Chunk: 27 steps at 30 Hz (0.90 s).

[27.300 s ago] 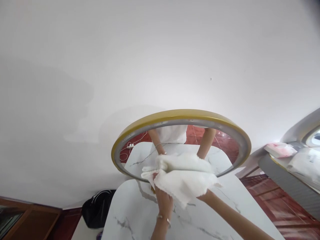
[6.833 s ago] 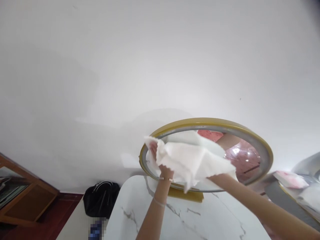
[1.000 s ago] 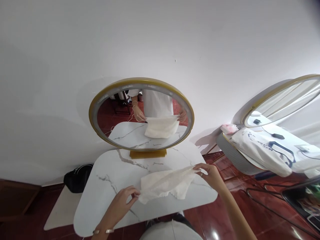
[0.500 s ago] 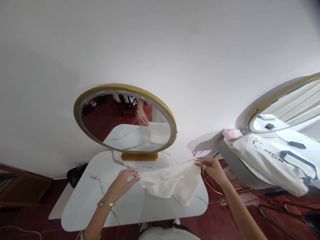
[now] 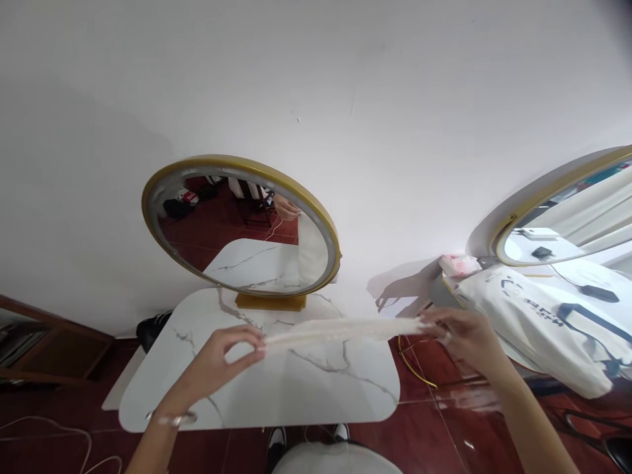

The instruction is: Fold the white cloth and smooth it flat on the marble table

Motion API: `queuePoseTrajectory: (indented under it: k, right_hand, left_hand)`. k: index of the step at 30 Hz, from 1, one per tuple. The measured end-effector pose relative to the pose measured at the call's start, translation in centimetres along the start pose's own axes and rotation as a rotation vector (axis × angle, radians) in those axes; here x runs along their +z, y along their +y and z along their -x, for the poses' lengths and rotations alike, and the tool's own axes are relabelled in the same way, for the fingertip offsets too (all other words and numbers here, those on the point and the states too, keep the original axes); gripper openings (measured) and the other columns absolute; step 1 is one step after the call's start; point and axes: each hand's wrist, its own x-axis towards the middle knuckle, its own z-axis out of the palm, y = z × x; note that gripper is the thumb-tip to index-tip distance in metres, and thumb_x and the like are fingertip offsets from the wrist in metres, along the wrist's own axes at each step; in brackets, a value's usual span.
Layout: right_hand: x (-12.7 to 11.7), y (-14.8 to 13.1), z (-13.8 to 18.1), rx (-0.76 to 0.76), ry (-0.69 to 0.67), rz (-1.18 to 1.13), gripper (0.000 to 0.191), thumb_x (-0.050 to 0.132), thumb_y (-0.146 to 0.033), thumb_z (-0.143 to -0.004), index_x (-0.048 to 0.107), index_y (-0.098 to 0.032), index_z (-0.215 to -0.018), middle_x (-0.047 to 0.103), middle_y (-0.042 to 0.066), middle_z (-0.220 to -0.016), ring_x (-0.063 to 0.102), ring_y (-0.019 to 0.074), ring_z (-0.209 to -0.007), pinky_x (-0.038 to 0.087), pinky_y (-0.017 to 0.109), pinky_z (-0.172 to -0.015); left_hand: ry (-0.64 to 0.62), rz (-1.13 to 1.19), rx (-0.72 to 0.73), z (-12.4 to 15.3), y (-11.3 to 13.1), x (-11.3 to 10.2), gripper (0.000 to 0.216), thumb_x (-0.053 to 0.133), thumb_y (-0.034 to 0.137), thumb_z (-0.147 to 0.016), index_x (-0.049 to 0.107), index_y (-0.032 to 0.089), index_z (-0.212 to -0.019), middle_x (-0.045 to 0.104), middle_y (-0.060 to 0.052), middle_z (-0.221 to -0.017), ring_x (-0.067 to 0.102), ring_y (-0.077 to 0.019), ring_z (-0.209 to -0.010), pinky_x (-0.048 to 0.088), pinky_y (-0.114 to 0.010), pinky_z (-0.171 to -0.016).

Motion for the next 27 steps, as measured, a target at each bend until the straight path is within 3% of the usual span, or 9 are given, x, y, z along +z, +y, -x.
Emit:
queuePoseTrajectory:
  k: [4, 8, 12, 15, 18, 21, 24, 27]
  right_hand:
    - [-1.7, 0.1, 5.9, 0.042, -0.062, 0.068, 0.029, 0.074, -0.052, -0.070, 0.075, -0.023, -0.072, 0.074, 0.012, -0.085, 0.070, 0.0293, -0.090, 0.059, 0.034, -0.078]
    - [-1.9, -0.3, 8.4, 0.104, 0.053, 0.080, 0.032, 0.074, -0.051, -0.071, 0.074, -0.025, -0.089, 0.073, 0.010, -0.094, 0.070, 0.0246, -0.082, 0.060, 0.030, -0.070]
    - [-0.6, 1.5, 5.0, 0.113, 0.016, 0.101, 0.042, 0.073, -0.052, -0.072, 0.069, -0.021, -0.101, 0.072, 0.008, -0.087, 0.068, 0.0213, -0.077, 0.058, 0.029, -0.069]
    - [2.0, 5.1, 0.2, 0.196, -0.059, 0.049, 0.044, 0.068, -0.053, -0.075, 0.065, -0.019, -0.103, 0.070, 0.006, -0.082, 0.063, 0.0155, -0.057, 0.053, 0.027, -0.053]
    - [5.7, 9.4, -3.9, 0.249, -0.037, 0.080, 0.046, 0.063, -0.055, -0.074, 0.064, -0.018, -0.100, 0.069, 0.007, -0.086, 0.064, 0.0154, -0.055, 0.054, 0.028, -0.053]
    - [9.3, 12.9, -5.4, 0.247, -0.032, 0.117, 0.050, 0.063, -0.051, -0.073, 0.060, -0.018, -0.111, 0.068, 0.011, -0.099, 0.070, 0.0234, -0.083, 0.057, 0.035, -0.071]
    - [12.2, 15.0, -3.3, 0.207, -0.038, 0.155, 0.059, 0.061, -0.049, -0.075, 0.053, -0.019, -0.125, 0.058, 0.017, -0.127, 0.058, 0.0306, -0.117, 0.052, 0.046, -0.091]
    - [14.9, 16.0, 0.5, 0.136, -0.062, 0.205, 0.052, 0.056, -0.044, -0.081, 0.053, -0.020, -0.127, 0.047, 0.016, -0.141, 0.040, 0.0314, -0.135, 0.036, 0.051, -0.108]
  left_hand:
    - [-0.125, 0.026, -0.113, 4.2, 0.5, 1.3, 0.028, 0.060, 0.053, -0.079, 0.069, 0.028, -0.073, 0.070, -0.002, -0.083, 0.064, -0.0213, -0.078, 0.053, -0.031, -0.077]
    - [-0.048, -0.013, -0.139, 5.5, 1.4, 2.0, 0.027, 0.057, 0.052, -0.081, 0.062, 0.027, -0.074, 0.062, 0.000, -0.068, 0.057, -0.0170, -0.064, 0.051, -0.026, -0.066]
    - [0.027, -0.049, -0.075, 2.1, 1.2, 3.3, 0.028, 0.046, 0.044, -0.088, 0.060, 0.023, -0.076, 0.059, -0.001, -0.074, 0.051, -0.0130, -0.057, 0.046, -0.024, -0.057]
    - [0.027, -0.117, -0.039, -2.9, -0.6, 5.5, 0.035, 0.036, 0.034, -0.091, 0.067, 0.021, -0.081, 0.061, -0.005, -0.092, 0.051, -0.0106, -0.054, 0.046, -0.026, -0.055]
    - [0.108, -0.226, -0.049, -7.7, -3.3, 8.7, 0.034, 0.036, 0.020, -0.089, 0.070, 0.019, -0.091, 0.061, -0.006, -0.096, 0.061, -0.0137, -0.067, 0.052, -0.029, -0.068]
    - [0.186, -0.290, -0.081, -10.1, -6.1, 13.1, 0.036, 0.038, 0.011, -0.085, 0.066, 0.014, -0.106, 0.059, -0.012, -0.114, 0.063, -0.0226, -0.104, 0.051, -0.036, -0.091]
    - [0.244, -0.286, -0.083, -9.1, -8.6, 18.4, 0.043, 0.039, 0.012, -0.087, 0.053, 0.011, -0.128, 0.039, -0.016, -0.145, 0.037, -0.0288, -0.137, 0.041, -0.042, -0.108]
    - [0.299, -0.305, -0.067, -7.0, -10.8, 23.1, 0.044, 0.033, 0.019, -0.093, 0.046, 0.016, -0.136, 0.020, -0.011, -0.158, 0.018, -0.0285, -0.146, 0.036, -0.047, -0.112]
